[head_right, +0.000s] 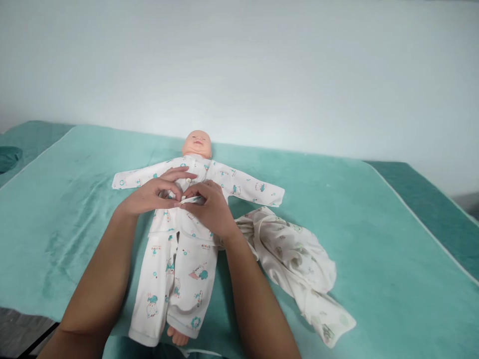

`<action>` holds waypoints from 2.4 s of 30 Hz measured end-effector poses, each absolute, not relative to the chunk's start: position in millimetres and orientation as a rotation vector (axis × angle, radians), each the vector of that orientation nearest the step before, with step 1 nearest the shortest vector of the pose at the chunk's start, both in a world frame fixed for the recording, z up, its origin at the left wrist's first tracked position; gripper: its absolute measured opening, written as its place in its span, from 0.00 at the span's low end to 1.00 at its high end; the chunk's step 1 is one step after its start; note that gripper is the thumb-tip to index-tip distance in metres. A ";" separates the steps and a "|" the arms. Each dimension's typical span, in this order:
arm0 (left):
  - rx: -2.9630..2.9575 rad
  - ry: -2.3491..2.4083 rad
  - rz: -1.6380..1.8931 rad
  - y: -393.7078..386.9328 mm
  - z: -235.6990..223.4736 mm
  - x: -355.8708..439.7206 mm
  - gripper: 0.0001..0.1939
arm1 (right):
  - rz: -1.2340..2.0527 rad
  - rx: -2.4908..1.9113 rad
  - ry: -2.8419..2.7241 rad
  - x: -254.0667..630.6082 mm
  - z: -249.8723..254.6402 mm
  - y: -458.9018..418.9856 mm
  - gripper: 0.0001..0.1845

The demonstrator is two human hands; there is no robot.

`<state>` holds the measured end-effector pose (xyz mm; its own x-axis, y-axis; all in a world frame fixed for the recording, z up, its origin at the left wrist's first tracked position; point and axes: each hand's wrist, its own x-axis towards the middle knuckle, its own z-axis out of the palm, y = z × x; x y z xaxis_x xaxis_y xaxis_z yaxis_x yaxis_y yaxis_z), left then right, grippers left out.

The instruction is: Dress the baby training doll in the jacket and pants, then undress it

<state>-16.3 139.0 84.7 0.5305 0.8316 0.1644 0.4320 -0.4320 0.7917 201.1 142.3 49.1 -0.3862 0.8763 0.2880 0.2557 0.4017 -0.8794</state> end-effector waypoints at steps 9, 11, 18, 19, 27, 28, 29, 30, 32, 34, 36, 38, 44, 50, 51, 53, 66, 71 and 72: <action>2.014 1.031 0.760 137.6 84.7 -14.5 0.09 | 1.006 -0.946 -1.900 204.9 51.0 143.8 0.05; 2.021 1.033 0.759 138.4 83.6 -14.8 0.08 | 1.013 -0.939 -1.893 204.7 52.4 143.1 0.05; 2.073 1.035 0.727 139.8 82.5 -14.6 0.08 | 1.006 -0.924 -1.902 207.5 55.6 142.2 0.08; 2.078 1.042 0.720 139.6 82.8 -14.0 0.07 | 1.019 -0.909 -1.913 209.5 55.4 143.1 0.09; 2.108 1.059 0.702 140.5 80.3 -11.9 0.08 | 1.130 -0.909 -1.882 214.1 54.6 145.8 0.11; 2.109 1.061 0.704 140.5 79.9 -11.8 0.08 | 1.113 -0.921 -1.877 212.9 54.7 145.2 0.10; 2.107 1.064 0.707 140.4 79.8 -11.6 0.08 | 1.097 -0.928 -1.874 211.9 54.9 144.7 0.10; 2.103 1.067 0.710 140.0 80.2 -11.0 0.09 | 1.087 -0.927 -1.876 211.3 54.9 144.3 0.09; 2.094 1.078 0.715 138.7 81.9 -9.0 0.09 | 1.090 -0.921 -1.885 211.5 54.7 144.3 0.09; 2.087 1.096 0.721 137.0 84.4 -5.9 0.09 | 1.115 -0.912 -1.891 213.1 54.2 145.3 0.09; 2.082 1.118 0.722 135.4 86.2 -2.6 0.09 | 1.144 -0.890 -1.890 215.4 53.6 146.7 0.10; 2.084 1.136 0.728 134.5 86.2 0.2 0.08 | 1.168 -0.853 -1.880 217.4 53.5 147.9 0.11; 2.077 1.144 0.837 135.4 79.7 2.8 0.09 | 1.171 -0.801 -1.824 216.3 52.6 147.5 0.10; 2.099 1.164 0.890 137.7 75.9 5.3 0.10 | 1.237 -0.911 -1.467 201.0 43.8 144.2 0.16; 2.132 1.187 0.886 137.7 75.5 6.8 0.12 | 1.214 -0.936 -1.426 198.6 42.9 143.7 0.16; 2.178 1.238 0.914 137.6 74.1 9.9 0.16 | 1.156 -0.976 -1.324 196.1 42.3 143.6 0.16; 1.934 1.326 1.235 143.8 61.6 4.1 0.13 | 1.051 -1.033 -0.414 212.4 4.3 170.2 0.12; 1.862 1.331 1.318 146.8 59.2 2.4 0.05 | 0.976 -1.159 -0.697 224.2 -8.6 123.7 0.22; 1.832 1.383 1.339 147.6 58.3 2.9 0.05 | 0.950 -1.227 -0.881 229.3 -9.3 112.2 0.26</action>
